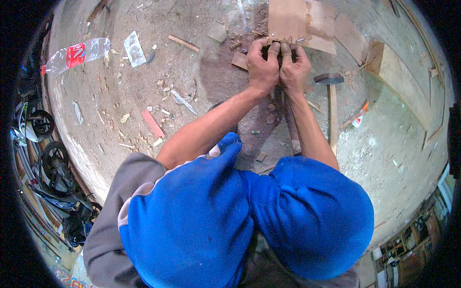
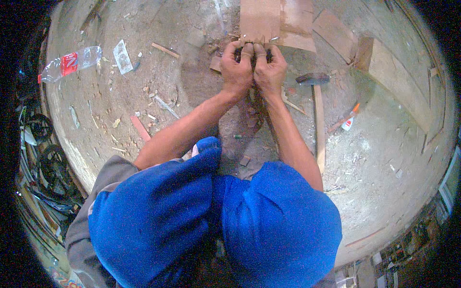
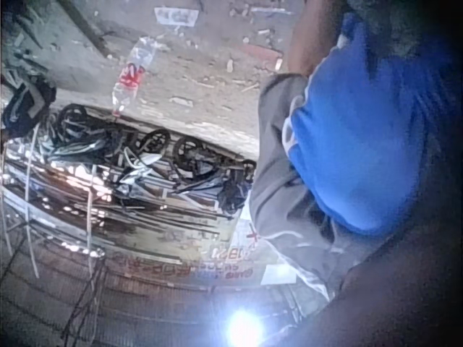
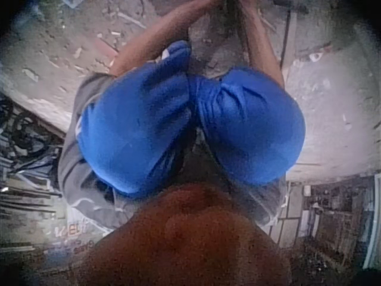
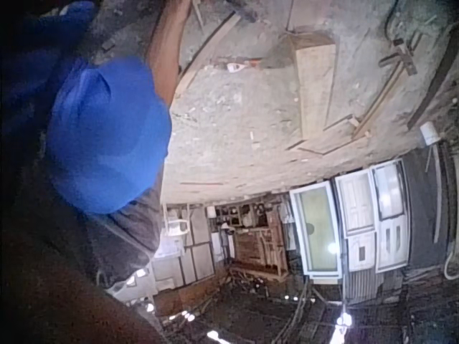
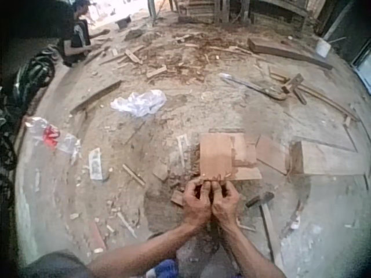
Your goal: The person assembles a small wooden box by applying glue to the edges of wooden pieces and securing them together using a hammer and small nails.
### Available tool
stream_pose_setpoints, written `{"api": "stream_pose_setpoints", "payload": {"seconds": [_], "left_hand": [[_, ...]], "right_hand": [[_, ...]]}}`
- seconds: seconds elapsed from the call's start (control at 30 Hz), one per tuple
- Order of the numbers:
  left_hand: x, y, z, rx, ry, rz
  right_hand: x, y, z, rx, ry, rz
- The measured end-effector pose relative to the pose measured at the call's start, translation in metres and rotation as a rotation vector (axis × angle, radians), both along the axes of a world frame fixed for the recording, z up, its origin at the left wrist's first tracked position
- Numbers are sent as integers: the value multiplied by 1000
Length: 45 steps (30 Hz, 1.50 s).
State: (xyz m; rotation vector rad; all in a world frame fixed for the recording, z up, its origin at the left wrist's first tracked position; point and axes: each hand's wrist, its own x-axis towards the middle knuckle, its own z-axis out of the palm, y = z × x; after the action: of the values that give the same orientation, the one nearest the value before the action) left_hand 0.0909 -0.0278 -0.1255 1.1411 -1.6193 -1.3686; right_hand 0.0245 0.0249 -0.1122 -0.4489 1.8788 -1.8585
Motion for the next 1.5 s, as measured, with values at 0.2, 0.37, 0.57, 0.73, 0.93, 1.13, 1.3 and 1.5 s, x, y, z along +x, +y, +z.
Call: {"api": "stream_pose_setpoints", "payload": {"seconds": [0.2,0.37,0.57,0.73,0.93,1.13,1.3,1.5], "left_hand": [[9,-9,13,238,174,-115],[24,-26,23,251,173,-226],[22,-23,45,743,354,-184],[25,-31,51,726,244,-281],[16,-27,67,780,218,-234],[6,-31,77,810,178,-172],[-2,-43,76,980,201,-154],[13,-47,57,1068,308,-243]], "right_hand": [[-3,-1,-10,-60,4,-26],[6,-6,15,-21,-159,-32],[-6,-2,25,162,-358,15],[-15,-9,34,263,-448,65],[-41,-12,64,94,-983,154],[-46,-28,71,135,-1093,174],[-43,-28,80,108,-1043,181],[-21,-26,104,300,-808,172]]}}
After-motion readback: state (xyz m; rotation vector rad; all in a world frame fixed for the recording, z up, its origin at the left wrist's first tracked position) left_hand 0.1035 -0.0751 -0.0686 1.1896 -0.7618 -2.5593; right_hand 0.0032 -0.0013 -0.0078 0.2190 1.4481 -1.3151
